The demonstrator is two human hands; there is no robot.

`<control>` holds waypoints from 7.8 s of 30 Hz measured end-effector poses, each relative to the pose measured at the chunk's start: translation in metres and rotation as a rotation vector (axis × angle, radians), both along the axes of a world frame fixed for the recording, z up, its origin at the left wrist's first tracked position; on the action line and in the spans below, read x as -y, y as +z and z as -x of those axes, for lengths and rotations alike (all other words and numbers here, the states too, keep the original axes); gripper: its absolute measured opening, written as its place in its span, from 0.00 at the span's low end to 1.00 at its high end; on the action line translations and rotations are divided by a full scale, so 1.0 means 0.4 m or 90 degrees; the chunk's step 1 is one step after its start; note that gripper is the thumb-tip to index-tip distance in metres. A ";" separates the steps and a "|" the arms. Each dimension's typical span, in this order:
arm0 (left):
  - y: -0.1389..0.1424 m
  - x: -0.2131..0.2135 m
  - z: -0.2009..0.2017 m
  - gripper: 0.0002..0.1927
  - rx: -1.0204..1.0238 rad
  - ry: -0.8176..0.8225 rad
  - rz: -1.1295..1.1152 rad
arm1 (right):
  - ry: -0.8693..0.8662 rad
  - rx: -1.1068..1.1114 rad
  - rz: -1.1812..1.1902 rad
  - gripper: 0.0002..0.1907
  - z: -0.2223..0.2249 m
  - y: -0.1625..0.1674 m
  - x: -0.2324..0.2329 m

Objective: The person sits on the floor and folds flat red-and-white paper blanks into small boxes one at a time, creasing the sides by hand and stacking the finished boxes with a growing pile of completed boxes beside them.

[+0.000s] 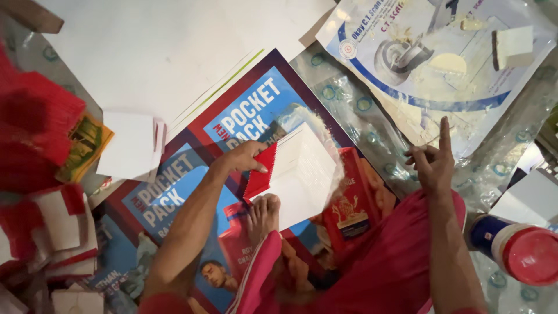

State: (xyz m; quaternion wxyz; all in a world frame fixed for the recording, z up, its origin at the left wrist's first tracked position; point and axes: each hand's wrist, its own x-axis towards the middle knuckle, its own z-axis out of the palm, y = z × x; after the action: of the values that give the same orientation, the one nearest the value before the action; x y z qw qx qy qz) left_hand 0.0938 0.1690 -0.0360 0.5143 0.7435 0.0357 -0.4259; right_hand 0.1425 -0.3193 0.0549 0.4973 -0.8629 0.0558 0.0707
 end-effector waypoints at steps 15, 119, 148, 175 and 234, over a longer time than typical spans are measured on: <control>0.098 -0.209 -0.172 0.14 0.176 0.810 0.367 | 0.442 0.618 0.278 0.38 -0.239 0.057 -0.730; 0.110 -0.334 -0.923 0.13 0.723 -0.025 -0.460 | 0.002 0.286 -0.300 0.41 -0.690 -0.289 -0.916; 0.139 -0.280 -1.083 0.11 0.622 -0.495 -0.536 | 0.067 0.238 -0.027 0.32 -0.667 -0.219 -0.972; 0.097 -0.430 -0.403 0.08 0.697 0.564 -0.382 | 0.009 -0.045 -0.680 0.37 -0.447 -0.121 -0.911; 0.227 0.246 0.249 0.15 0.087 1.101 0.501 | 0.489 0.336 0.129 0.25 0.377 0.112 -0.668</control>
State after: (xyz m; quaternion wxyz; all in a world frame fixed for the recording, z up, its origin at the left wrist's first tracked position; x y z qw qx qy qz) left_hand -0.0057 0.0706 0.0548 0.8656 0.2565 0.3971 0.1648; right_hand -0.0083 -0.0520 0.0998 0.3457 -0.8537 -0.3889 0.0221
